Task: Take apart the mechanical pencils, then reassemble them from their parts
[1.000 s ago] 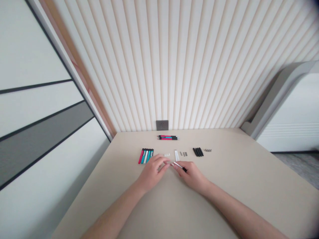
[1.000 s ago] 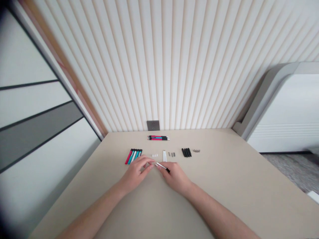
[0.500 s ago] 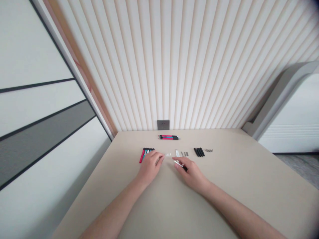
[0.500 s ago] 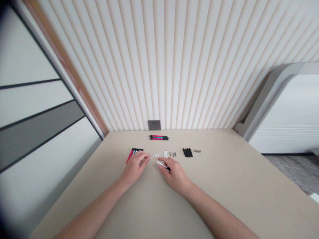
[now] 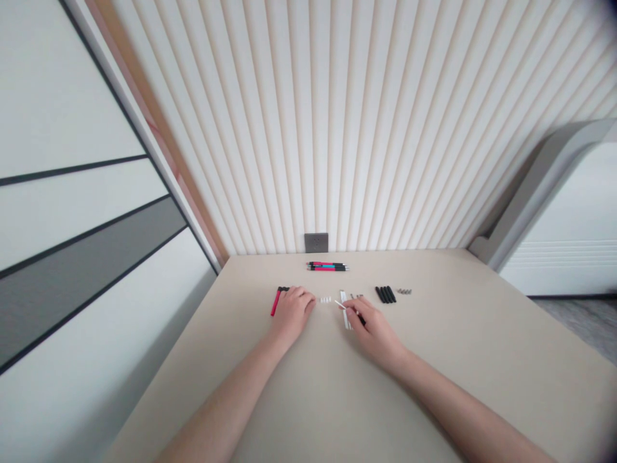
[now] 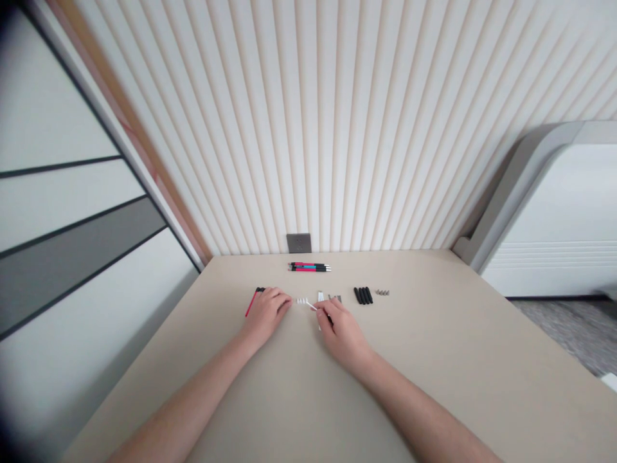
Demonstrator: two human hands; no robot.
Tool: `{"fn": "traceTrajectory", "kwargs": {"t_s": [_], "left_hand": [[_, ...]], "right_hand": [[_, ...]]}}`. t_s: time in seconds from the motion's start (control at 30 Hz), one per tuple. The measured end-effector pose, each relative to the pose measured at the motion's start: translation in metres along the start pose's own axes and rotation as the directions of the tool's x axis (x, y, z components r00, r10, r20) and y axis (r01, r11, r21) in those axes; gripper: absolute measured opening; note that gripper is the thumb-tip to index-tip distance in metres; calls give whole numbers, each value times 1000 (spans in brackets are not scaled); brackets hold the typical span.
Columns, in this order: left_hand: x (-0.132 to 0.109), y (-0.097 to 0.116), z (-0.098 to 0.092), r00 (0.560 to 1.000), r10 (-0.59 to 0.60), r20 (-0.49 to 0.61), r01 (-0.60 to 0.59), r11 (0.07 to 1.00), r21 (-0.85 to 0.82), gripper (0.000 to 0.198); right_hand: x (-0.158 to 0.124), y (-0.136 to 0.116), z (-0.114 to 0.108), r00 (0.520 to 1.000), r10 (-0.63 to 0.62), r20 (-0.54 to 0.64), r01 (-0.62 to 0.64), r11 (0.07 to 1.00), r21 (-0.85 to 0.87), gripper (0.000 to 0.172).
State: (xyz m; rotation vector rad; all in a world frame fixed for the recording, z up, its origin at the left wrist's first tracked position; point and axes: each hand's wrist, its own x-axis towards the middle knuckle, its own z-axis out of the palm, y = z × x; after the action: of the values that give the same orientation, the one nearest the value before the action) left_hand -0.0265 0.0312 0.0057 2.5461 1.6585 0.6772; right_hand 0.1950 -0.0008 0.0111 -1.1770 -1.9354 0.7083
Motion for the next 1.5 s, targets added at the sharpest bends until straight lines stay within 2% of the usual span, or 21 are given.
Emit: {"fn": "traceTrajectory", "kwargs": {"t_s": [0.27, 0.6, 1.17, 1.37, 1.5], "left_hand": [[1, 1, 1, 1000, 23, 9, -23, 999, 28, 21], [0, 1, -1, 1000, -8, -3, 8, 996, 84, 15], [-3, 8, -5, 996, 85, 28, -88, 987, 135, 19], [-6, 17, -12, 992, 86, -94, -79, 994, 71, 20], [-14, 33, -17, 973, 218, -73, -221, 975, -29, 22]], "right_hand": [[-1, -4, 0, 997, 17, 69, -18, 1000, 14, 26], [-3, -5, 0, 992, -15, 129, 11, 999, 30, 25], [-5, -4, 1, 990, -36, 133, 34, 999, 17, 22], [-3, -4, -1, 998, 46, 32, -49, 991, 121, 23], [-3, -4, -1, 995, 88, -51, -71, 960, 271, 23]]}}
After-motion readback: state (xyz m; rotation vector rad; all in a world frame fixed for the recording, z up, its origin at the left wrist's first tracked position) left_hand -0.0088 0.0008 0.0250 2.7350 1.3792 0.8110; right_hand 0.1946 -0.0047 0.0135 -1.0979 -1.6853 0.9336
